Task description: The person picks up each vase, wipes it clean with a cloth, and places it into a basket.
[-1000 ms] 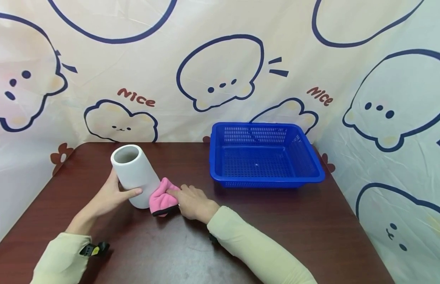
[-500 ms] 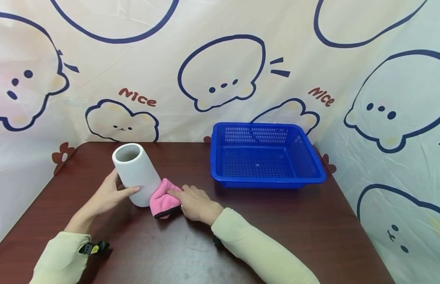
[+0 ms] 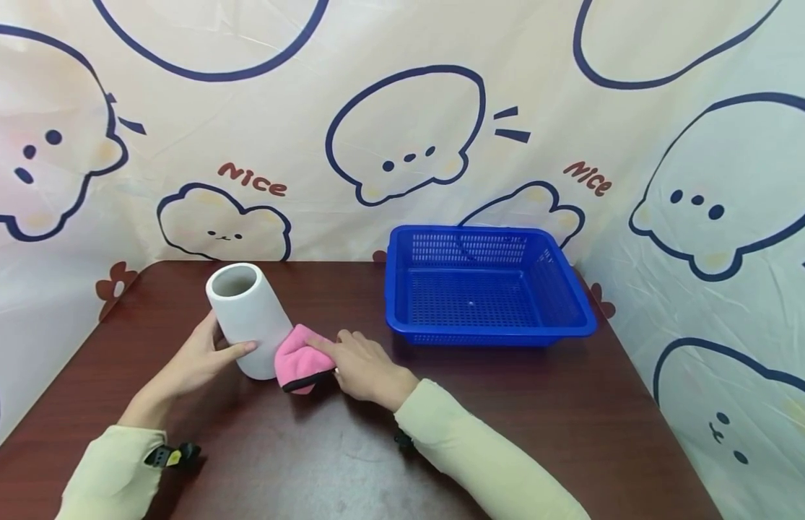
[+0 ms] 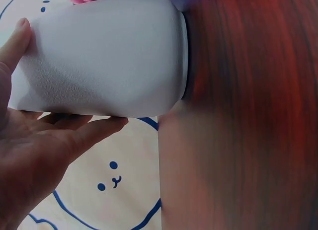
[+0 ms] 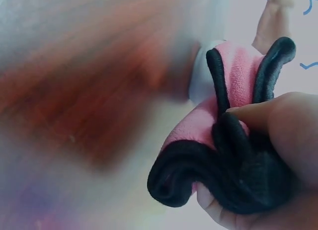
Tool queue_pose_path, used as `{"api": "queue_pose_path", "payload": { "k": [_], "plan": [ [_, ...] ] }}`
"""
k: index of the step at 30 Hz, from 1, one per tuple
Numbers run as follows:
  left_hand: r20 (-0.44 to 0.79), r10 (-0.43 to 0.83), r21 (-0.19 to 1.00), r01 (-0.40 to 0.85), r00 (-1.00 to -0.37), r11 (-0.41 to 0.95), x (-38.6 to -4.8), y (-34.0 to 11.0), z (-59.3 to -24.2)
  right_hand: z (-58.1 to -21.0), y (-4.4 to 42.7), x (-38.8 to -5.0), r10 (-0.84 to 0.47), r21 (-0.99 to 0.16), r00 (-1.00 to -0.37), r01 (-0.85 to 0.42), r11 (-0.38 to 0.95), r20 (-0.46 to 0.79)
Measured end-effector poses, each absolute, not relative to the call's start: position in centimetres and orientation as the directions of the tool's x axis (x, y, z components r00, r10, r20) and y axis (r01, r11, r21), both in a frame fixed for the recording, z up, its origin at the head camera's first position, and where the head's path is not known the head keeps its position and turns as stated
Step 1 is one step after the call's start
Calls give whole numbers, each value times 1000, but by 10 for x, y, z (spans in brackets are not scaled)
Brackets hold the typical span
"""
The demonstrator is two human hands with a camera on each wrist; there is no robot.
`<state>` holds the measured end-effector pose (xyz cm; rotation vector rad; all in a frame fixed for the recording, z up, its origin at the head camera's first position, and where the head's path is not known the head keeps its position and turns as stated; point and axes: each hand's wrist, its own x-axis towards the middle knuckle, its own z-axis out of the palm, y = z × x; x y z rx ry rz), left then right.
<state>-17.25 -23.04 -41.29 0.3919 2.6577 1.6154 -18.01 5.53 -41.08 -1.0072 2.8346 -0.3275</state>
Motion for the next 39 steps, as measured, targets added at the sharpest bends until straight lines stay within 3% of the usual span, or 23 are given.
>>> {"api": "queue_pose_path", "payload": {
  "k": [10,26,39],
  "plan": [
    [125,222,877,212,-967,431,-174,-230,-413,-382,66,-185,-612,-291,-791,-588,755,9],
    [109,224,881,198,-968,429,-175,-231,-413,-343,58,-188,-548,-384,-815,-574,723,188],
    [116,234,882,209,-965,422,-174,-231,-414,-347,39,-192,-564,-361,-818,-562,744,113]
  ]
}}
